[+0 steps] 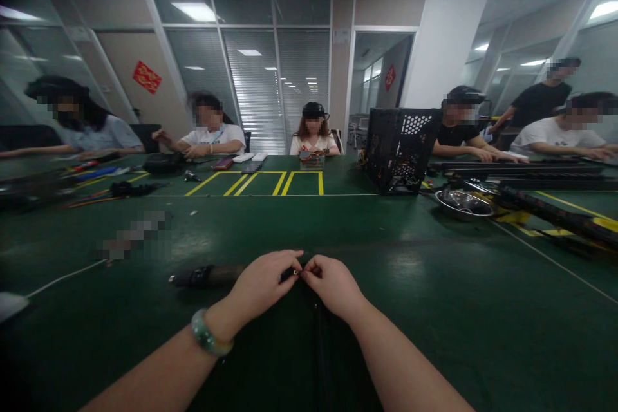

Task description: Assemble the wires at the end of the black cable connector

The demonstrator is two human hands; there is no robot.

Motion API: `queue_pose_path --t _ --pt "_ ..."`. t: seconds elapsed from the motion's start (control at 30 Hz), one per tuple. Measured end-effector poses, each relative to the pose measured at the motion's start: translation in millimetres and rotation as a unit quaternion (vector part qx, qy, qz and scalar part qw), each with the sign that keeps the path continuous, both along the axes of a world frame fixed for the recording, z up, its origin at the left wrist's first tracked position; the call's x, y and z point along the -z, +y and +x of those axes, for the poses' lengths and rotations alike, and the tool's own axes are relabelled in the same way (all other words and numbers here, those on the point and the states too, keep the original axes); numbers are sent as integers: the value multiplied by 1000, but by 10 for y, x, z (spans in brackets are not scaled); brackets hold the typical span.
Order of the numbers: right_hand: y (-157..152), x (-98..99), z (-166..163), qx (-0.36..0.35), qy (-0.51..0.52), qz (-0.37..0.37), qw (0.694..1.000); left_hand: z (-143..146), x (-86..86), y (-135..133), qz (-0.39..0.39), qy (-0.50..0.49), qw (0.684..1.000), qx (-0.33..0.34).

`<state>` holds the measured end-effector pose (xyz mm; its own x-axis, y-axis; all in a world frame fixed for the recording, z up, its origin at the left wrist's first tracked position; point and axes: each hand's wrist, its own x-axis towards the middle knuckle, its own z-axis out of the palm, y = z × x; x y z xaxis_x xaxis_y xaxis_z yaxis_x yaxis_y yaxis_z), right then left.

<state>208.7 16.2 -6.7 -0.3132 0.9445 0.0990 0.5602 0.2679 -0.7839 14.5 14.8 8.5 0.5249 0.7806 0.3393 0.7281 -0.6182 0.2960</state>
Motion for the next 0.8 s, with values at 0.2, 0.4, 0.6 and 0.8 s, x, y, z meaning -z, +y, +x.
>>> queue_pose_path --t 0.2,0.4,0.6,0.8 --pt "-1 -6 -10 8 -4 -4 1000 4 17 13 -10 -7 1000 -9" --pt "-13 -30 27 -5 -25 -1 1000 8 -19 -7 -14 -7 1000 -17" --pt "-32 -33 7 15 -34 7 999 9 14 3 -8 -5 1000 -21" --pt "-26 -6 -24 30 -17 9 999 19 15 -2 1 -3 1000 -20"
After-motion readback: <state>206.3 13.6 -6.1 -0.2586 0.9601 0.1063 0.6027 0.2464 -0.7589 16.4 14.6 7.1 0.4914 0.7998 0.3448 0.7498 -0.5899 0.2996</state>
